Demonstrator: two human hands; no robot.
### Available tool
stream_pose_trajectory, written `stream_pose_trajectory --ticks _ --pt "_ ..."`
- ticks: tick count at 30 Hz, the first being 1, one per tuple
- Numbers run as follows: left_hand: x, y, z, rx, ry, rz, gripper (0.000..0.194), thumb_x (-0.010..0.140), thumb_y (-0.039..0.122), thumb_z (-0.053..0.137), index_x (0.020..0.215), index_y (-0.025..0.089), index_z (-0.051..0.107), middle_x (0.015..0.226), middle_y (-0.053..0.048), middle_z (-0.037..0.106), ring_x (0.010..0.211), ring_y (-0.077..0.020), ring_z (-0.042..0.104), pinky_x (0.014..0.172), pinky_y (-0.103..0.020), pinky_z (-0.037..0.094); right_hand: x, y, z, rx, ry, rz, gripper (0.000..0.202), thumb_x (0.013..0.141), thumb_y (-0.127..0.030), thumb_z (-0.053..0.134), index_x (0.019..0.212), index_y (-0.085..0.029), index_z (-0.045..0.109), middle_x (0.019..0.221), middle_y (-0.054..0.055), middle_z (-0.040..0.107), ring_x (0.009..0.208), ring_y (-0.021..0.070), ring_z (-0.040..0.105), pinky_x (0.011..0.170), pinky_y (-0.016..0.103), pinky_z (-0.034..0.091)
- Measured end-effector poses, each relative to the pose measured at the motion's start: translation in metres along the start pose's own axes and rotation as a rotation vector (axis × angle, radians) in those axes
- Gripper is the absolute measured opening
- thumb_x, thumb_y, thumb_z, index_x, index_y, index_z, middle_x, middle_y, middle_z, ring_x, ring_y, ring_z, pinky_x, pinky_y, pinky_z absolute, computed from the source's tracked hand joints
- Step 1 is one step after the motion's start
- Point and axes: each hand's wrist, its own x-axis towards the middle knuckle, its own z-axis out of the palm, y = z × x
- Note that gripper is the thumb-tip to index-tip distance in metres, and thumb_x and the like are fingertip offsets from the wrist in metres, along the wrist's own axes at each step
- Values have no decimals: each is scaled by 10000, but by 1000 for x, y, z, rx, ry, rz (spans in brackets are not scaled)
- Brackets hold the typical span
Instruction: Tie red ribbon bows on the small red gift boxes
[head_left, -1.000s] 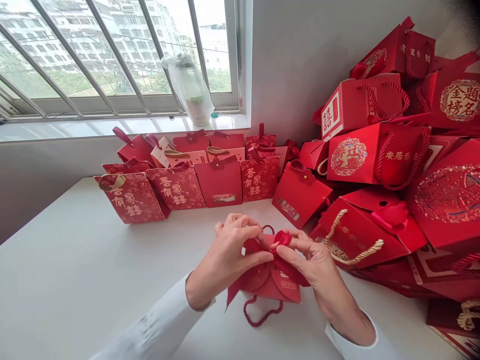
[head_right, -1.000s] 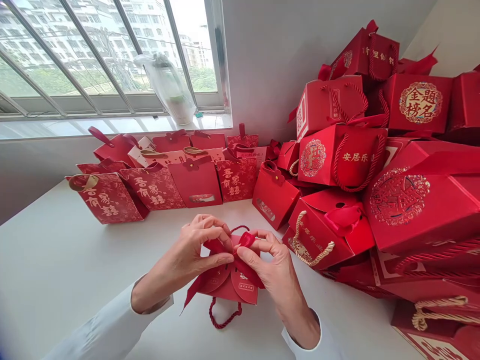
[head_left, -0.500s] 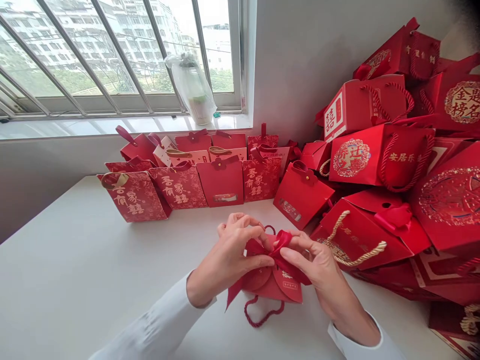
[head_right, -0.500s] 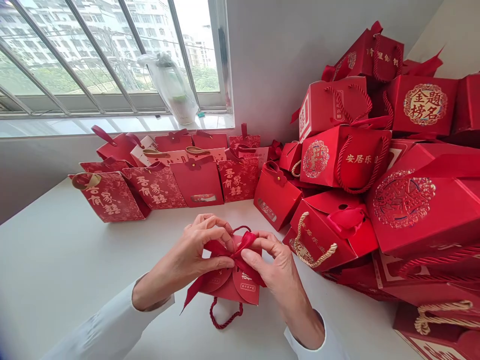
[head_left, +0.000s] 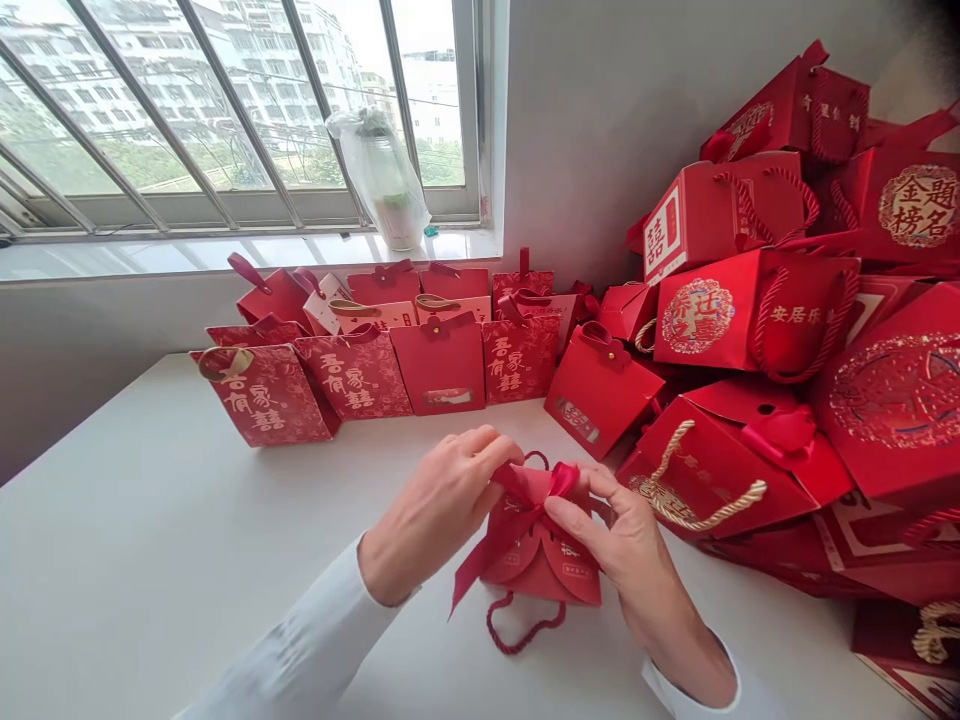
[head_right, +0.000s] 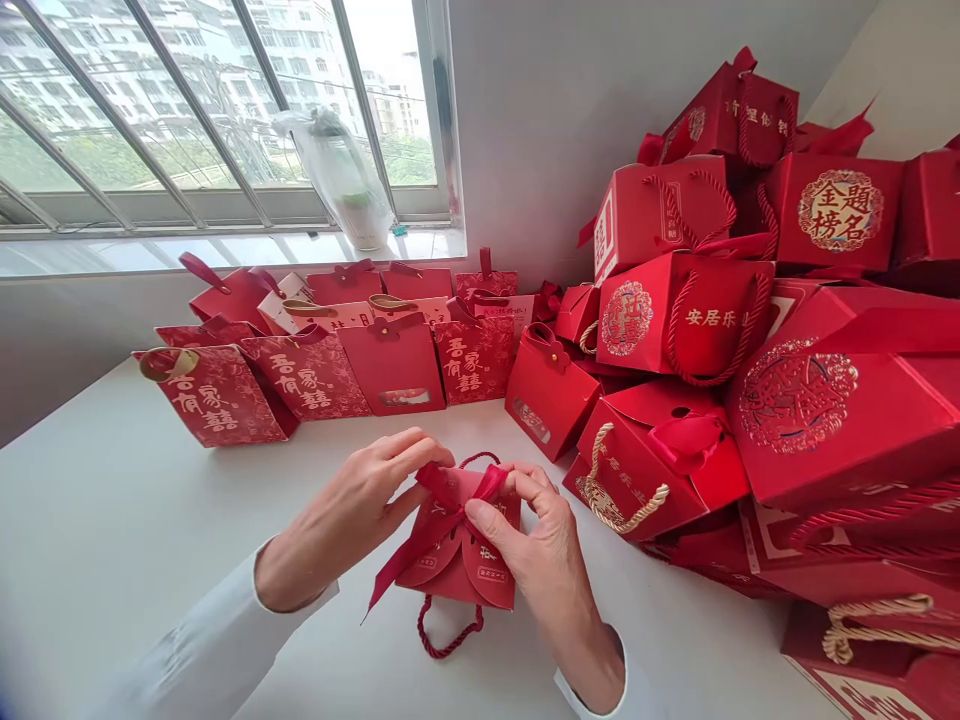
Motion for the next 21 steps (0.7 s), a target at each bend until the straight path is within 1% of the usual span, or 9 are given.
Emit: stream_pose_trajectory --ticks 3,5,9,12,18,21 --pt "1 -2 9 54 88 3 218 862 55 365 910 197 523 866 -6 589 733 -149 524 684 -272 391 -2 1 3 -70 -9 -22 171 756 -359 653 704 -200 620 965 38 563 921 212 531 860 319 405" --pt "2 -5 15 42 107 -33 202 890 90 343 897 198 513 843 -6 582 696 -143 518 650 -261 385 -3 2 4 -130 22 -46 151 763 -331 633 691 -204 593 977 36 564 947 215 523 880 324 378" --pt "3 -10 23 -9 96 -119 187 943 206 328 860 201 496 807 2 564 602 -124 473 592 -241 367 -4 3 6 -224 60 -105 125 770 -286 608 681 -212 559 1005 38 571 972 216 516 881 326 360" --pt "4 -11 28 -53 104 -138 260 970 300 305 822 202 495 772 10 557 589 -122 469 599 -238 361 -4 4 7 -264 73 -138 138 768 -268 599 659 -213 536 991 37 580 962 217 517 873 328 365" --pt "6 -10 36 -126 112 -185 351 979 334 262 758 197 498 736 12 519 575 -117 443 598 -239 358 -4 5 7 -302 78 -148 123 770 -248 586 664 -214 531 992 30 577 955 211 511 866 322 356" --pt "6 -13 29 -170 83 -180 348 971 338 280 760 190 515 740 6 533 594 -115 455 601 -245 370 -4 4 7 -290 84 -144 110 763 -256 596 672 -214 552 986 34 578 957 215 513 870 325 355"
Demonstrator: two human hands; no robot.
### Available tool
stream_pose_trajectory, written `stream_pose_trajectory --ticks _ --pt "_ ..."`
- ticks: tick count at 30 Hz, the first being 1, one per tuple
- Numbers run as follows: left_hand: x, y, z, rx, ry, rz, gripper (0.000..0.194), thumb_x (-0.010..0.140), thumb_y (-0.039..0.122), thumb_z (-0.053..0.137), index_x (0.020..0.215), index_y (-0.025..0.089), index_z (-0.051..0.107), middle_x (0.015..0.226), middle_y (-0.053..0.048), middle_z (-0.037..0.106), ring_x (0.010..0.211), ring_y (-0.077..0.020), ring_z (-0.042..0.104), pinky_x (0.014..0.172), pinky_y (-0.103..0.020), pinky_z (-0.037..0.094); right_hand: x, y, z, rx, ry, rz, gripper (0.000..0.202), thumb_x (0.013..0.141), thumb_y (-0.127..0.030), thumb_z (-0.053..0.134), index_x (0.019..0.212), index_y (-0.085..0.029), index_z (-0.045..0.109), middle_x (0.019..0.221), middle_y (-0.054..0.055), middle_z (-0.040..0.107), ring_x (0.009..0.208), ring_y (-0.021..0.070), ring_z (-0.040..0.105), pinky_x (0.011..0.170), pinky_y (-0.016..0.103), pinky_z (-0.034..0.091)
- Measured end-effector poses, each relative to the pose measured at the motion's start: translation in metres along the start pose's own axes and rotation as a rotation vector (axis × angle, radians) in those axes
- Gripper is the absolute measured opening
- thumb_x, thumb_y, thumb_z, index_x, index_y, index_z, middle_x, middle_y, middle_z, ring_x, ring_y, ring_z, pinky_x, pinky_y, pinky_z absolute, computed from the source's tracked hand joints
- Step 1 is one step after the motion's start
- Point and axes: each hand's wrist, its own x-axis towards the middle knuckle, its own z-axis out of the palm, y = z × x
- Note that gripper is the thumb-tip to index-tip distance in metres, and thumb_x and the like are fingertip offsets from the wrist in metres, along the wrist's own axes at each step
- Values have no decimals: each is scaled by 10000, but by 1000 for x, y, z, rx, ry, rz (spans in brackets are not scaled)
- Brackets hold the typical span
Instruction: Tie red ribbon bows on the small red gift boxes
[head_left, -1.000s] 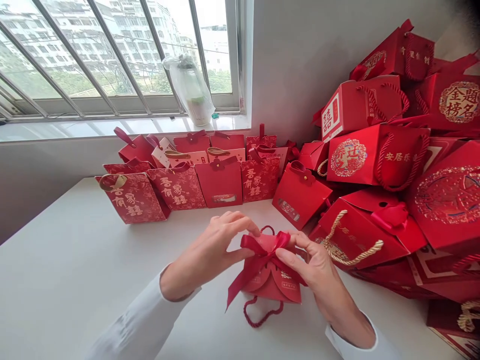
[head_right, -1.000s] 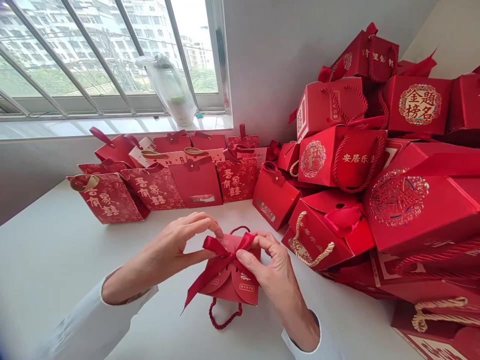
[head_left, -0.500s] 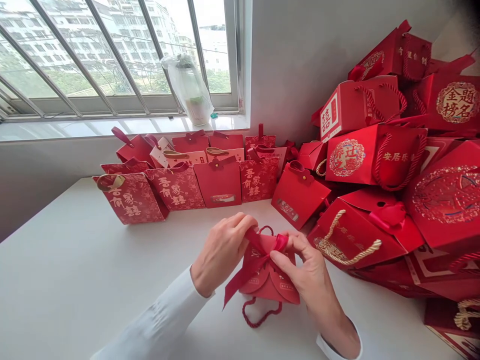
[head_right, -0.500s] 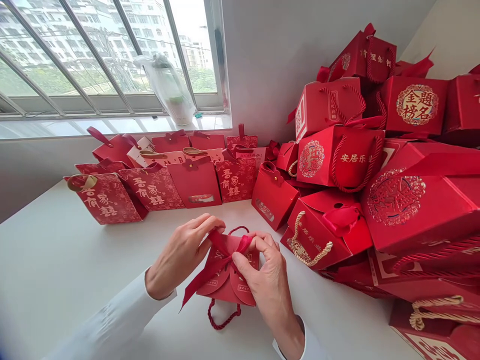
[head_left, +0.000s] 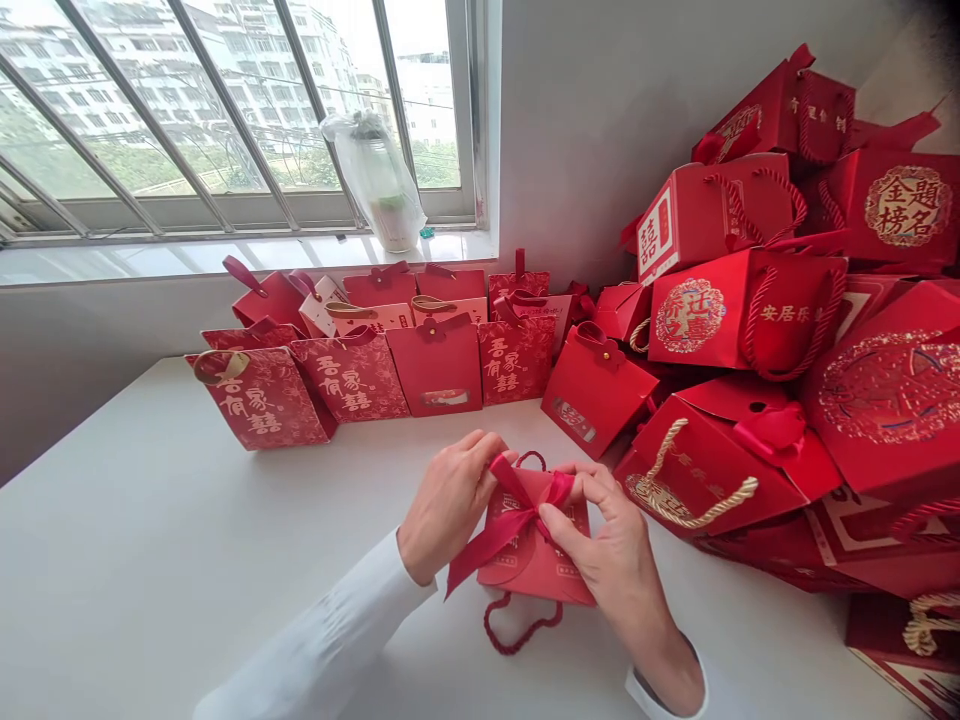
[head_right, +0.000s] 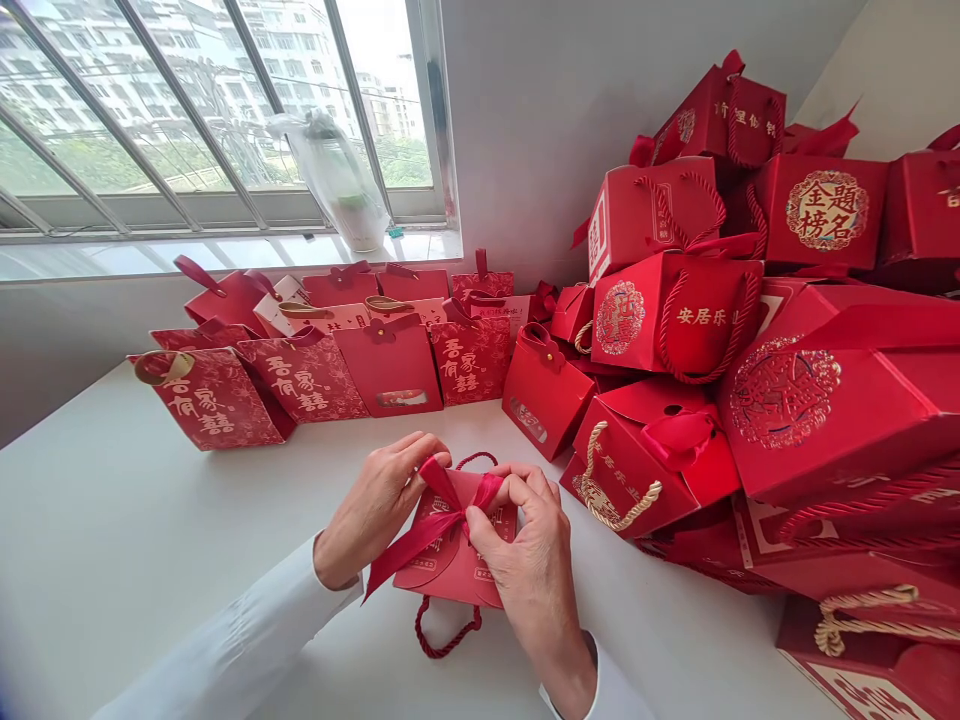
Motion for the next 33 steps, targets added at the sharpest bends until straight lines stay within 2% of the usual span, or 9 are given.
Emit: stream_pose_trajectory --ticks 4,5,8,10,14,18,23,27,33 --pt "2 -5 -30 -142 -173 84 135 883 282 455 927 206 557 934 -20 605 766 -129 550 640 -232 429 0 -3 -2 75 -15 57 148 761 -312 622 666 -211 571 1013 44 573 963 223 523 863 322 370" --pt "2 -5 -38 -166 -207 105 142 845 275 512 966 212 552 977 -20 609 804 -132 558 657 -229 443 -1 -4 -2 89 -26 66 150 763 -327 624 676 -212 582 1026 46 570 967 224 523 861 320 374" --pt "-1 -1 -50 -131 -199 137 185 779 219 583 959 213 541 911 5 615 768 -118 551 661 -221 442 -1 -5 -2 101 -47 67 146 769 -344 624 700 -218 602 1034 45 568 975 226 522 862 315 378" --pt "-4 4 -45 -37 -122 129 131 793 153 534 912 208 532 842 20 603 694 -104 526 633 -219 416 -1 -5 -2 103 -40 67 156 768 -346 629 688 -217 595 1028 39 570 971 223 526 864 309 377" --pt "-6 7 -23 107 -10 56 159 826 84 421 905 199 496 895 2 593 629 -102 500 612 -237 385 0 -1 -2 131 -23 42 158 797 -355 606 719 -217 605 1029 35 576 977 213 534 877 304 372" --pt "-5 6 -16 142 -3 21 131 886 151 369 820 195 473 789 0 565 607 -122 487 598 -244 373 1 0 -7 125 -49 -32 138 841 -320 544 808 -231 644 1037 30 592 1011 206 529 896 305 367" --pt "-4 9 -18 168 -19 21 277 953 296 308 715 196 408 707 0 525 561 -124 436 576 -242 349 2 -5 -12 35 -94 -85 102 803 -302 591 843 -251 671 1071 16 585 1027 215 523 906 312 360" --pt "-5 9 -18 191 -26 19 332 968 348 279 687 196 368 677 4 492 537 -120 379 572 -241 330 4 -4 -13 10 -104 -116 120 836 -270 545 841 -242 662 1031 21 593 984 206 544 863 305 395" --pt "-4 8 -16 222 -60 1 347 977 363 239 691 196 342 674 12 461 528 -118 358 563 -240 315 9 -1 -21 -152 -147 -280 163 885 -227 498 869 -254 658 1026 21 591 1024 207 501 862 321 401"
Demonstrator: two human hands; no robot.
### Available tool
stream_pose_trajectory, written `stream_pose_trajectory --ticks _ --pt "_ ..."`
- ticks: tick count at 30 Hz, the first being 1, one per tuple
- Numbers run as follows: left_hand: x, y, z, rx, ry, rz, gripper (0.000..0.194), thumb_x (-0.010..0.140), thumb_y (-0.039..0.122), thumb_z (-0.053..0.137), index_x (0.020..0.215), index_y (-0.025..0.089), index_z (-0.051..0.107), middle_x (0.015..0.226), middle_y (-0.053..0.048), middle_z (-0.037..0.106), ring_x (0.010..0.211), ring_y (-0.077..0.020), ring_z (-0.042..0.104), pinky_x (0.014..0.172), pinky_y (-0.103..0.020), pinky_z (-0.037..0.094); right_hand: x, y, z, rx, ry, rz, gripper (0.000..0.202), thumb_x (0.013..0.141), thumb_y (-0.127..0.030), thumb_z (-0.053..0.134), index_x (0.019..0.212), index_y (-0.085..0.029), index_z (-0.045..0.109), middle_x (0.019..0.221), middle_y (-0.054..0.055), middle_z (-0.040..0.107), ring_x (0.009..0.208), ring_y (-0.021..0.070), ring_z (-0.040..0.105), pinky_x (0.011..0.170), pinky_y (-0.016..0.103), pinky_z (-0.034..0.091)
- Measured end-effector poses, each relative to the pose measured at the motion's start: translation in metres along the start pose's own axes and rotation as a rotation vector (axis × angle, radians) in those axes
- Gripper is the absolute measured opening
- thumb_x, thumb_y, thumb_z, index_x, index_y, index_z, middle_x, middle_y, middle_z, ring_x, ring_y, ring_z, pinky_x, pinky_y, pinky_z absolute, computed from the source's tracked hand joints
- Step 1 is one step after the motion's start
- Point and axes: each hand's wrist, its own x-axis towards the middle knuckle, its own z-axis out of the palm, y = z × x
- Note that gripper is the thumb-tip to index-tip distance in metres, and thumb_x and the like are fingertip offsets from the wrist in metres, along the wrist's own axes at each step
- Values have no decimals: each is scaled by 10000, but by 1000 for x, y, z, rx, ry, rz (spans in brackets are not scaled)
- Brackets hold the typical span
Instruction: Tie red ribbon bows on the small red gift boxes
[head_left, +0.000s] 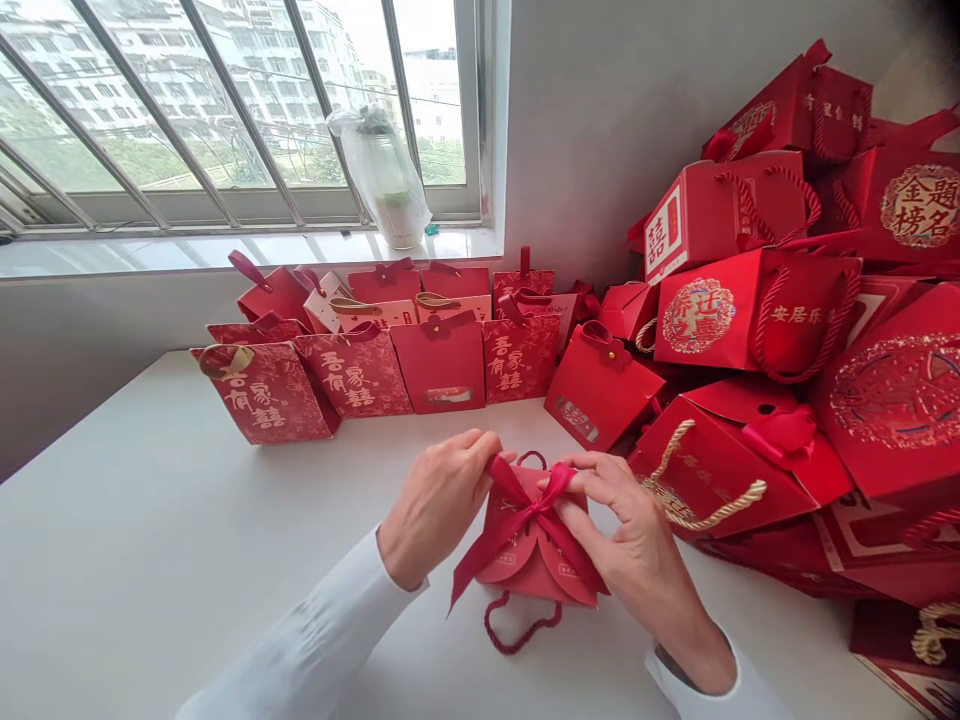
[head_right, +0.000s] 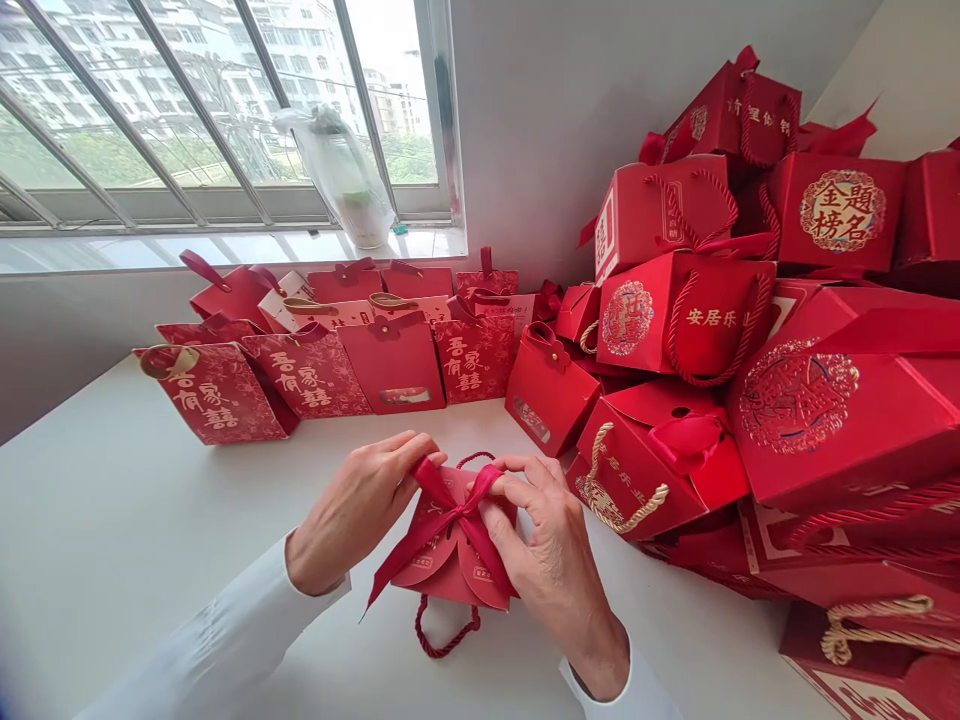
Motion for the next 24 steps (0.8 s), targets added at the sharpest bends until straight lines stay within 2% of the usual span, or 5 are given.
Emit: stream_pose_trajectory --ticks 7,17,24 --pt "0 0 2 55 -26 -8 340 979 341 231 691 197 340 678 16 458 527 -120 359 559 -243 303 2 0 -10 -25 -78 -14 119 868 -202 574 885 -297 645 1005 -19 579 1022 180 484 860 299 385" --pt "1 0 4 112 10 27 326 966 261 248 658 192 331 629 20 431 480 -110 307 507 -242 227 1 -3 -9 -102 -87 -64 131 889 -130 495 807 -219 543 1016 15 556 998 188 469 819 296 387" --pt "1 0 8 162 -30 23 272 919 148 320 650 188 317 630 24 434 496 -109 309 506 -246 213 0 -4 -10 -136 -73 -105 144 894 -109 473 806 -213 520 1022 19 526 978 187 460 817 299 383"
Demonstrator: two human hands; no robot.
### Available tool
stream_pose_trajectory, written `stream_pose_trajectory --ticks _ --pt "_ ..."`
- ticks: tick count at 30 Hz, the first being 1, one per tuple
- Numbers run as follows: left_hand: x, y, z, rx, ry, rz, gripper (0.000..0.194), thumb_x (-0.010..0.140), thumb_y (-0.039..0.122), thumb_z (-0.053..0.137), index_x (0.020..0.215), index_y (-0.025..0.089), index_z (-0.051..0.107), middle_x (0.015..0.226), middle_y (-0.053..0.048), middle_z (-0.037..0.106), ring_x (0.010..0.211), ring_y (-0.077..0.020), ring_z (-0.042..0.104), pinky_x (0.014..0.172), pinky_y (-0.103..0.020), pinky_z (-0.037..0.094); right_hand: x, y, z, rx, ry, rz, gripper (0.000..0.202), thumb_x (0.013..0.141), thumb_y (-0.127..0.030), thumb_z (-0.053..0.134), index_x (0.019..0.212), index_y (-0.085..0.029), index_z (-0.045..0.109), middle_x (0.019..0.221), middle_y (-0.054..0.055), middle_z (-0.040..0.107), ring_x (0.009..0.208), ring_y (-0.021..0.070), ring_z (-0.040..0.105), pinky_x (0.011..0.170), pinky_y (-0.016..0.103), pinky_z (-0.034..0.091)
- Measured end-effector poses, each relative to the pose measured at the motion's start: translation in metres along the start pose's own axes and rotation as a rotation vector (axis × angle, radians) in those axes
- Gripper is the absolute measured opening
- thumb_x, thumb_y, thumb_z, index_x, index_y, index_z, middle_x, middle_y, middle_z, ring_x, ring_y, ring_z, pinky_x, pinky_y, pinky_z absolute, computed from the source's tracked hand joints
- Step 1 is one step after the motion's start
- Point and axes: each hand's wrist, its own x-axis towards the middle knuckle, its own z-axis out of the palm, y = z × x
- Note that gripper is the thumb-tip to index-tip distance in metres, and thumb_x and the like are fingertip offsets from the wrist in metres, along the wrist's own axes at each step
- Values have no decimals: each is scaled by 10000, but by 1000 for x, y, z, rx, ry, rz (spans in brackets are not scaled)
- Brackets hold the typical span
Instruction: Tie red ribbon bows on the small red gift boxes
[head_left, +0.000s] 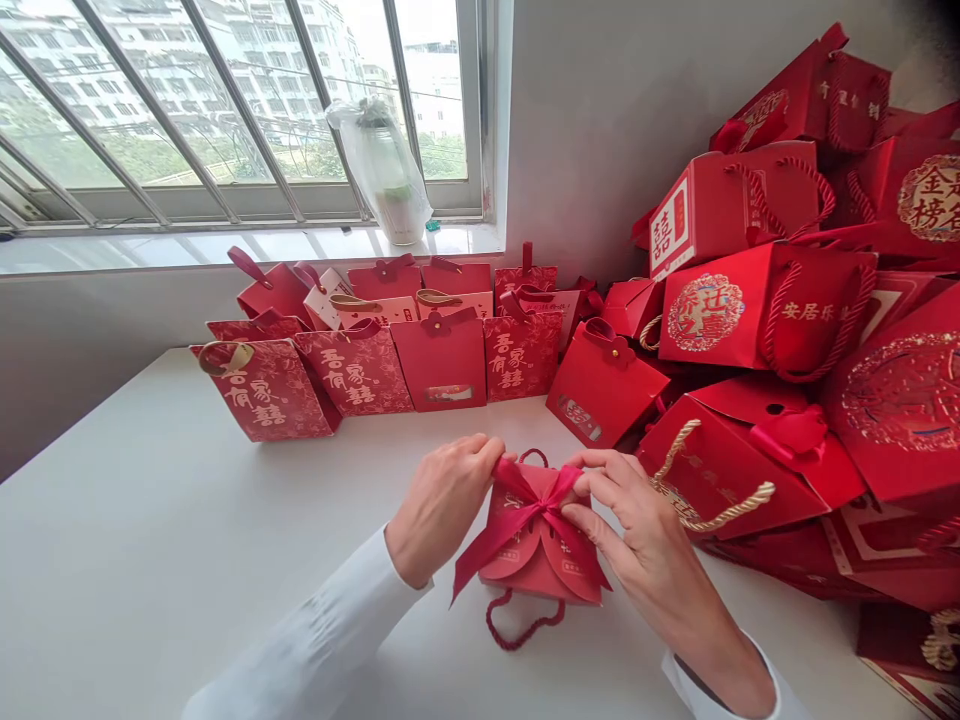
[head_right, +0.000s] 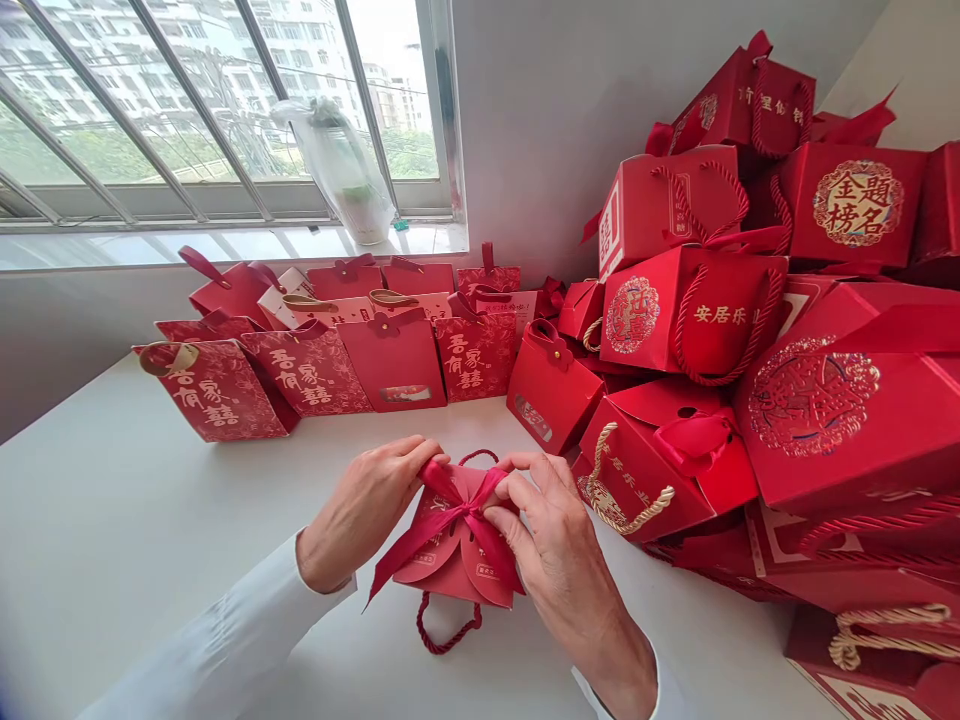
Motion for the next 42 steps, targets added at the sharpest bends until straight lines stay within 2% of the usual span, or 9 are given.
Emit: stream_pose_trajectory --ticks 8,13,16,17,20,23,25,33,42 --pt "1 0 1 -1 1 -20 297 945 209 295 649 193 320 618 29 428 486 -116 298 496 -248 233 0 1 2 -4 7 3 138 902 -107 464 817 -206 509 982 27 539 938 185 480 770 286 390" --pt "-2 3 -1 -95 -37 -28 336 974 262 248 700 188 426 668 14 492 509 -114 406 535 -234 336 -1 0 5 -8 24 -4 143 906 -98 444 833 -204 508 953 28 546 908 177 498 754 280 393" --pt "-4 4 -2 -95 13 3 238 955 212 289 859 188 505 764 -5 542 564 -125 475 556 -240 394 -1 -1 5 -17 38 -1 148 904 -98 441 830 -202 514 952 29 550 911 178 501 756 279 395" --pt "-5 4 -3 -82 59 39 200 935 166 314 955 187 513 834 -20 560 620 -132 511 577 -244 417 -1 -1 6 -20 38 2 149 904 -99 440 831 -202 518 953 30 552 913 178 503 757 280 398" --pt "-5 3 -6 35 241 261 332 879 48 354 1153 186 481 1041 -72 568 870 -173 565 718 -289 463 -1 -2 5 -32 38 -3 149 903 -105 436 835 -203 525 955 31 557 906 180 509 751 285 410" --pt "-3 1 -11 241 342 526 265 895 39 387 1075 150 546 1035 -85 603 996 -228 550 802 -370 444 0 -2 5 -39 35 -4 153 903 -111 429 835 -207 527 953 36 561 908 187 514 753 296 423" --pt "-2 -2 -12 335 351 613 216 904 44 409 1024 124 570 983 -82 632 1016 -247 553 826 -407 427 0 -2 4 -40 30 5 155 903 -113 428 829 -210 524 956 38 560 919 191 516 762 302 427" --pt "2 -12 1 327 318 556 330 932 49 374 1230 134 491 936 -57 683 978 -210 586 960 -534 338 -2 -2 7 -73 32 -15 161 911 -120 410 804 -211 487 965 50 549 928 203 513 763 312 434" --pt "3 -12 3 252 330 528 347 935 50 356 1226 161 509 894 -22 705 907 -160 609 1061 -542 232 -3 -1 6 -66 12 7 166 903 -100 395 807 -207 478 978 54 546 931 205 505 762 320 438"
